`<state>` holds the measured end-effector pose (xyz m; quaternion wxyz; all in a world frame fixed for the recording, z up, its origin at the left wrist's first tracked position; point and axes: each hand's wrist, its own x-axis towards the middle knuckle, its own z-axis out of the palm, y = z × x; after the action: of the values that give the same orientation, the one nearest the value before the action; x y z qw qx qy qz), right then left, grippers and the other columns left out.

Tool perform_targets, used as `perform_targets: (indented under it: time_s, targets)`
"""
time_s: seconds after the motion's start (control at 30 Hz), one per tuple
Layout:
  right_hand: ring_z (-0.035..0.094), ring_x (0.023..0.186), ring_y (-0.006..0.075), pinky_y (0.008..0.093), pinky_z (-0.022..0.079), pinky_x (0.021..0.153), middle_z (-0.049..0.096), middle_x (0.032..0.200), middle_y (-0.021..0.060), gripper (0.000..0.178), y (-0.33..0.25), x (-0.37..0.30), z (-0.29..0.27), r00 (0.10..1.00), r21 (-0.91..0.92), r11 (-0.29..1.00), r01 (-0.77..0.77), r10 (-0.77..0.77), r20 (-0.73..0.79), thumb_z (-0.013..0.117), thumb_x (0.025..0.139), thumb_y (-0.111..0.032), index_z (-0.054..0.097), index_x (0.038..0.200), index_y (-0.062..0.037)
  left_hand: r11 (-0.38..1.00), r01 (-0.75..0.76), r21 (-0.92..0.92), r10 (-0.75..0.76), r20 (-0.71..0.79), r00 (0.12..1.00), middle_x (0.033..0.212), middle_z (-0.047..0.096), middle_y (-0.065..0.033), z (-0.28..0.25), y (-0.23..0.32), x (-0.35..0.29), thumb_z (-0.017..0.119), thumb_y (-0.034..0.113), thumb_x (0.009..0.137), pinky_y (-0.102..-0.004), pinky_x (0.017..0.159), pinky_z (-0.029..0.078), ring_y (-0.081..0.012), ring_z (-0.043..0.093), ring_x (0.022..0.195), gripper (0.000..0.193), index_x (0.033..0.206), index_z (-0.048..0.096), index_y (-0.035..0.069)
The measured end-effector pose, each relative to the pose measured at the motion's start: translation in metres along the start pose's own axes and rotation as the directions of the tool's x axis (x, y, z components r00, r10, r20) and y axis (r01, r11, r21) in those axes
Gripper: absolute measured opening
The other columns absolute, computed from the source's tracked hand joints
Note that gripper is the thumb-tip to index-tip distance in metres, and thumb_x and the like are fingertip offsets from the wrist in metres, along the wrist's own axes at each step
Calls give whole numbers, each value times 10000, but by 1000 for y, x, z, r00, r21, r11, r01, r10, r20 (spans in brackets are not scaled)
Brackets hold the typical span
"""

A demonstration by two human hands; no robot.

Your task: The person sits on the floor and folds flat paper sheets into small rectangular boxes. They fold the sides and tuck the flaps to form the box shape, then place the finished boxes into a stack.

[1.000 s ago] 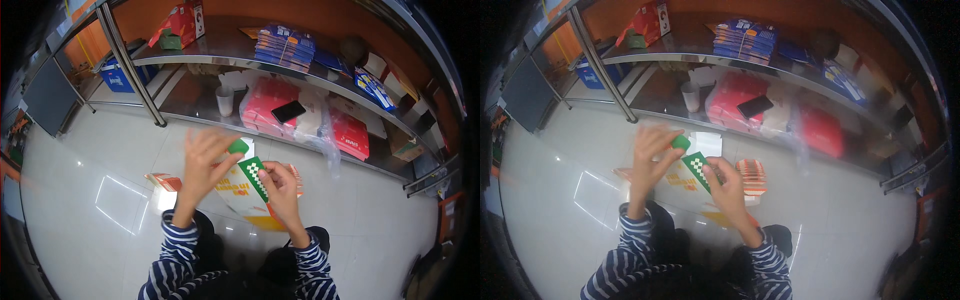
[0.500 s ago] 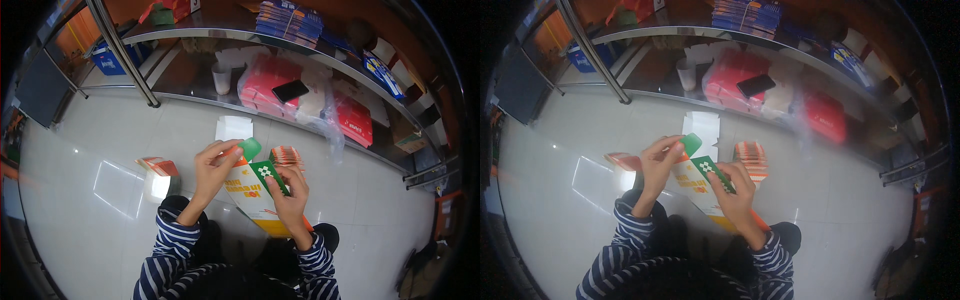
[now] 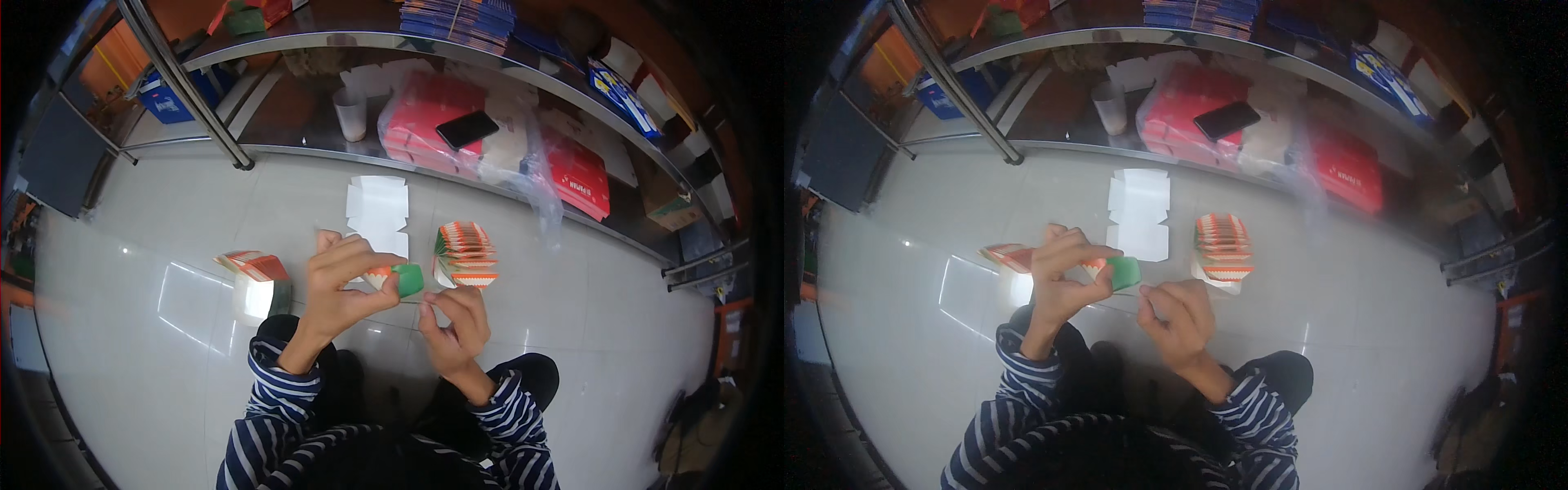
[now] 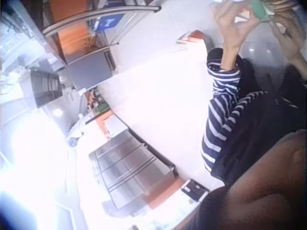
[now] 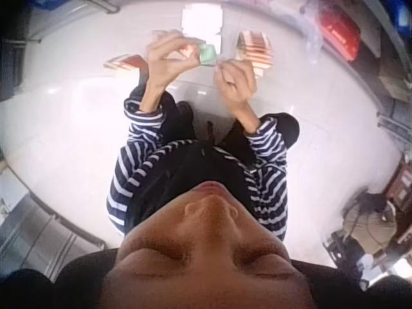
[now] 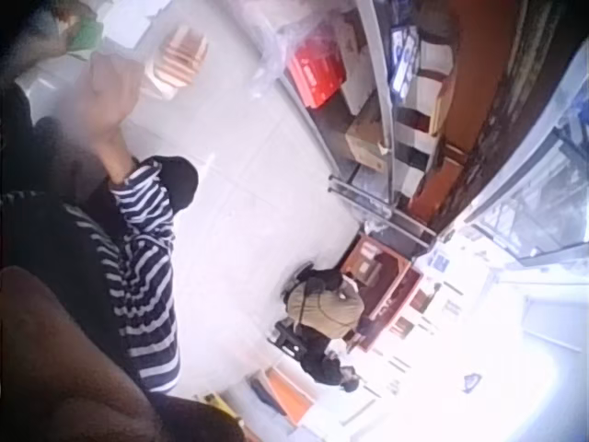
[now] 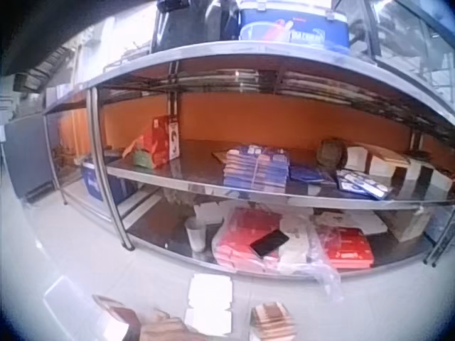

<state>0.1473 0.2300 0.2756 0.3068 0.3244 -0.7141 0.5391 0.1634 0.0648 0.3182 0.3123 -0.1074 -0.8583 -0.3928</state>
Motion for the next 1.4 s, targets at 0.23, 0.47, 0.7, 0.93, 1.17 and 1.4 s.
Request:
perform_targets:
  time_s: [0.23, 0.47, 0.7, 0.93, 1.17, 1.4]
  targets:
    - [521, 627, 218, 315, 395, 557, 566, 777, 98, 203, -3, -4, -11, 988, 71, 996, 58, -67, 137, 694, 663, 57, 624, 851, 24, 983, 98, -156, -72, 168, 983, 588, 511, -3, -2, -5, 0, 683, 95, 568, -265, 630, 270, -127, 437, 544, 183, 751, 677, 105]
    - [490, 594, 207, 330, 371, 529, 542, 797, 84, 253, -12, -10, -29, 977, -45, 986, 159, -150, 153, 672, 638, 72, 609, 873, 3, 948, 147, -282, -28, 385, 922, 610, 543, 14, 3, 4, -5, 678, 76, 573, -270, 661, 253, -107, 443, 574, 180, 751, 691, 106]
    - [521, 654, 204, 316, 390, 564, 549, 786, 64, 301, -11, -4, -40, 970, -97, 988, 119, -95, 224, 703, 572, 28, 646, 865, -5, 932, 108, -347, 77, 480, 874, 698, 582, -14, -1, 2, 0, 713, 102, 582, -288, 674, 240, -132, 476, 636, 285, 867, 694, 87]
    - [522, 653, 212, 310, 390, 564, 552, 792, 75, 265, -4, -3, -36, 953, -86, 995, 39, -11, 303, 698, 590, 32, 641, 847, 14, 943, 100, -317, 117, 597, 794, 800, 605, -20, 6, -12, -4, 816, 254, 571, -300, 713, 275, -157, 509, 725, 430, 937, 678, 75]
    - [518, 660, 201, 305, 379, 562, 558, 795, 58, 255, -6, -8, -35, 925, -95, 992, -77, 107, 365, 691, 600, 16, 648, 851, 2, 933, 138, -331, 132, 676, 725, 876, 586, -81, 8, -20, -10, 769, 323, 625, -318, 795, 305, -250, 517, 785, 453, 969, 624, 66]
    - [523, 654, 199, 298, 399, 547, 574, 780, 60, 285, -9, -9, -37, 935, -175, 984, 19, 45, 352, 686, 588, 38, 660, 868, -7, 931, 194, -310, 84, 696, 713, 850, 591, -65, 7, -19, -10, 784, 265, 618, -322, 800, 308, -235, 536, 805, 413, 953, 631, 79]
